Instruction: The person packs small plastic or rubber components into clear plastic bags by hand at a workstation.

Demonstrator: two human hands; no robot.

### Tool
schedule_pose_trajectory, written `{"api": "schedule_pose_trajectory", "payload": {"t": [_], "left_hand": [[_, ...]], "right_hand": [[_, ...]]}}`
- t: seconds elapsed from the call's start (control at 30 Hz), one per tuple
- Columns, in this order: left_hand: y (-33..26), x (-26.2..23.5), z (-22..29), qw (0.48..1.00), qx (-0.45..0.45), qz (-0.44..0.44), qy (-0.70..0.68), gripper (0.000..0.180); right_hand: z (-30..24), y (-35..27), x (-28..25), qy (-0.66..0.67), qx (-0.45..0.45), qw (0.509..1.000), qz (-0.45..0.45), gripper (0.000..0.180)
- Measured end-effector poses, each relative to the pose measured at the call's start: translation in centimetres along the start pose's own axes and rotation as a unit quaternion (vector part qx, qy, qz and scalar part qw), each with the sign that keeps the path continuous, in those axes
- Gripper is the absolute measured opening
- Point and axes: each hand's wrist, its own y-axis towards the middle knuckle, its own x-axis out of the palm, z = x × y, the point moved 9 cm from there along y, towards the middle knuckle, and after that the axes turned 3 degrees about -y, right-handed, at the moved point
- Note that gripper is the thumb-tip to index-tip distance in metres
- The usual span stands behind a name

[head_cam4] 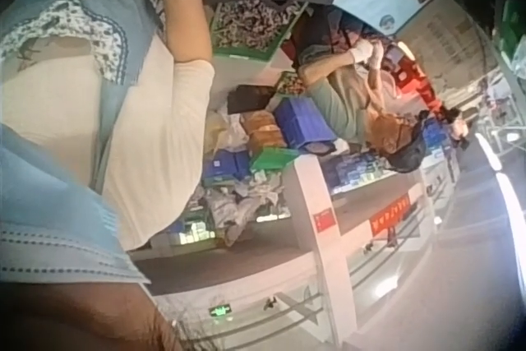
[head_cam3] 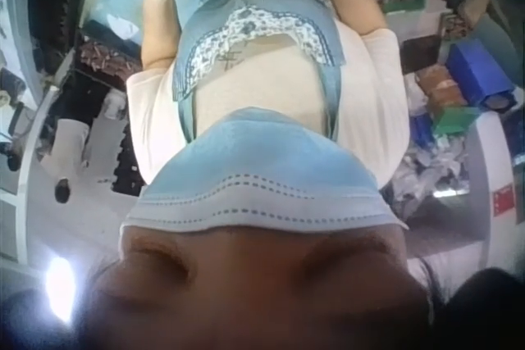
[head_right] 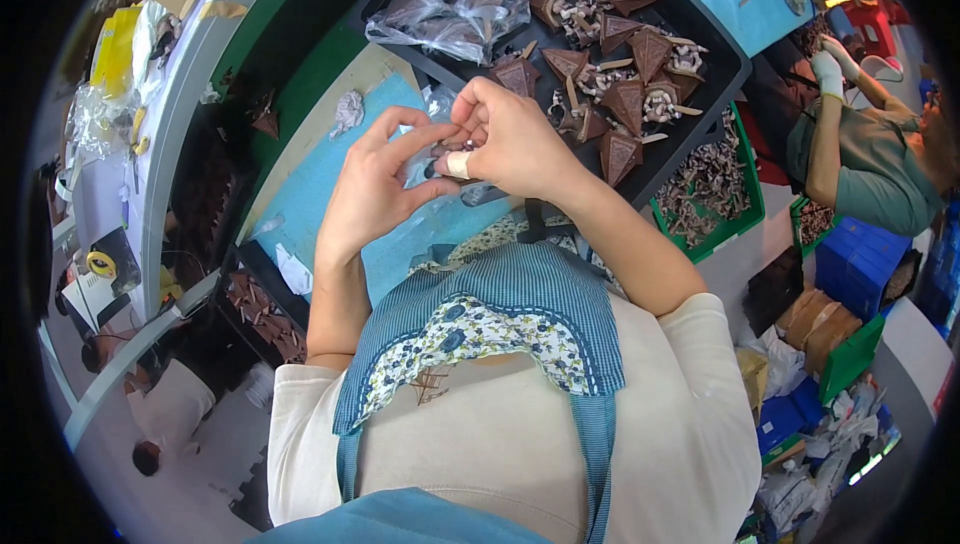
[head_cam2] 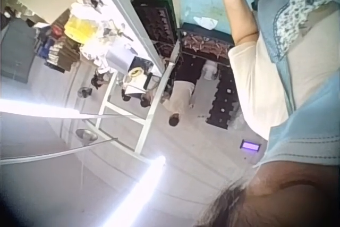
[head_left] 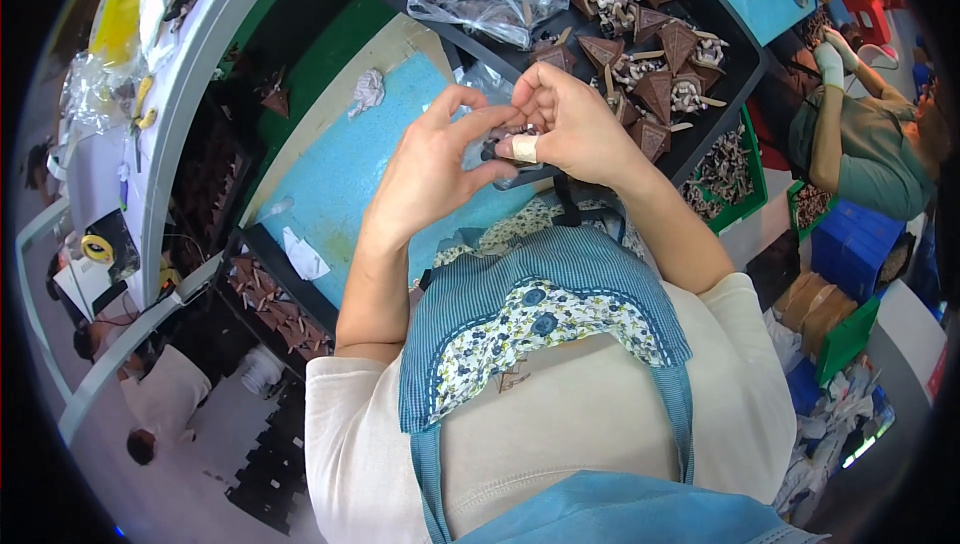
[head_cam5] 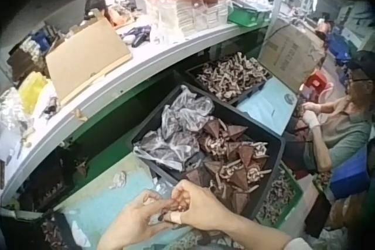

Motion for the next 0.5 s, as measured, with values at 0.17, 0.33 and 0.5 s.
{"api": "schedule_pose_trajectory", "payload": {"t": [0.17,0.33,0.5], "left_hand": [[-0.6,-1.5,-0.9,0.999,-0.008,0.008,-0.044,0.038],[-2.4,-4.6,-2.5,0.986,0.008,0.094,-0.136,0.033],[-3.3,-4.9,-2.5,0.979,0.007,0.103,-0.173,0.033]], "right_hand": [[0.0,-0.1,-0.3,0.172,-0.026,0.983,0.053,0.026],[2.9,-2.4,-0.6,-0.036,-0.057,0.989,0.129,0.033],[5.4,-1.9,1.4,-0.083,0.035,0.993,0.083,0.026]]}}
